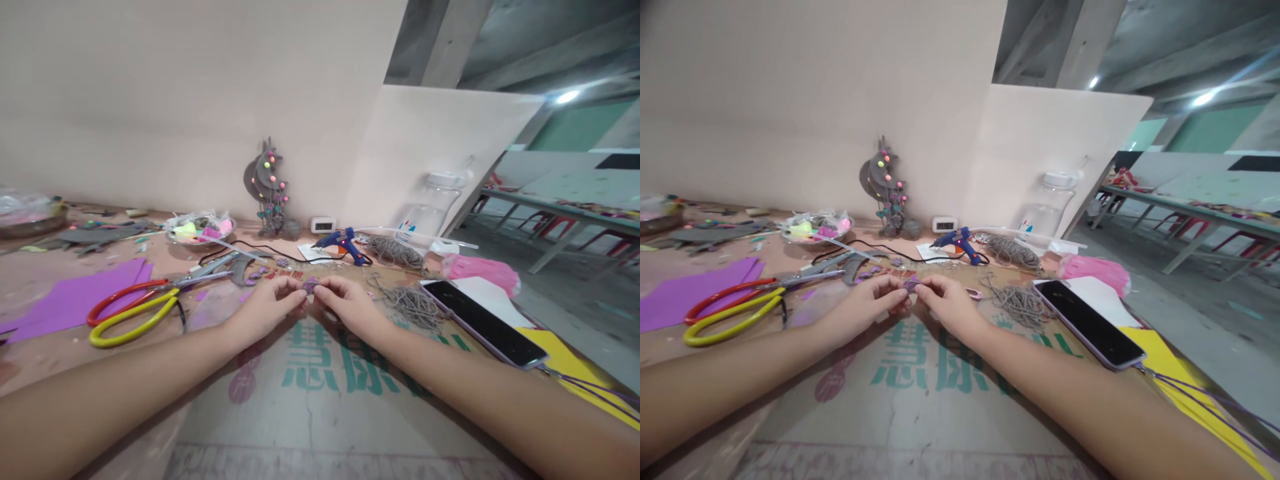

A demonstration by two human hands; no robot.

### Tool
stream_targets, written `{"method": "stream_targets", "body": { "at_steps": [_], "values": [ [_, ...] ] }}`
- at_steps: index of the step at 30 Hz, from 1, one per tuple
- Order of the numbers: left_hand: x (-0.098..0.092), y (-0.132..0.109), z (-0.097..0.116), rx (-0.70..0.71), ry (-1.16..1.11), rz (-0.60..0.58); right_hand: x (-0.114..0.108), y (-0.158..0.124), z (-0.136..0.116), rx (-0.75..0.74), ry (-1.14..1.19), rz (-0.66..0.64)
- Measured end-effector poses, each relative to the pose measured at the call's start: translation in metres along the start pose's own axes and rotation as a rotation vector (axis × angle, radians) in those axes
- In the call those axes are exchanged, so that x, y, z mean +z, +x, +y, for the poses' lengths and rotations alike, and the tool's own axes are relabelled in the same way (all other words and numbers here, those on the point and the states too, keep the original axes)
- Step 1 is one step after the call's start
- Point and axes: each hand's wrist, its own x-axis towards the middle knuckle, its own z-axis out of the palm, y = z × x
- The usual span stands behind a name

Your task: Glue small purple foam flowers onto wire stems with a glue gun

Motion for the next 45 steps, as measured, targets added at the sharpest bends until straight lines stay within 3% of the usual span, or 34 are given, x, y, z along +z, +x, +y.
{"method": "stream_targets", "body": {
  "at_steps": [15, 23, 30, 39, 45],
  "values": [
    [-0.0028, 0.0001, 0.0005, 0.031, 0.115, 0.054, 0.0027, -0.0036, -0.0029, -0.052, -0.177, 0.046],
    [-0.0012, -0.0008, 0.0035, 0.026, 0.098, 0.082, 0.0017, -0.004, -0.0077, -0.104, 0.113, 0.079],
    [-0.0025, -0.0011, 0.0033, 0.058, 0.149, 0.071, 0.0015, -0.0036, -0.0062, -0.064, 0.066, 0.024],
    [-0.004, 0.0, -0.0011, 0.085, 0.146, 0.067, 0.0054, -0.0065, -0.0087, 0.022, 0.182, -0.119],
    [-0.0037, 0.0, -0.001, 0.073, 0.114, 0.049, 0.0054, -0.0045, -0.0058, 0.018, 0.176, -0.06]
  ]
}}
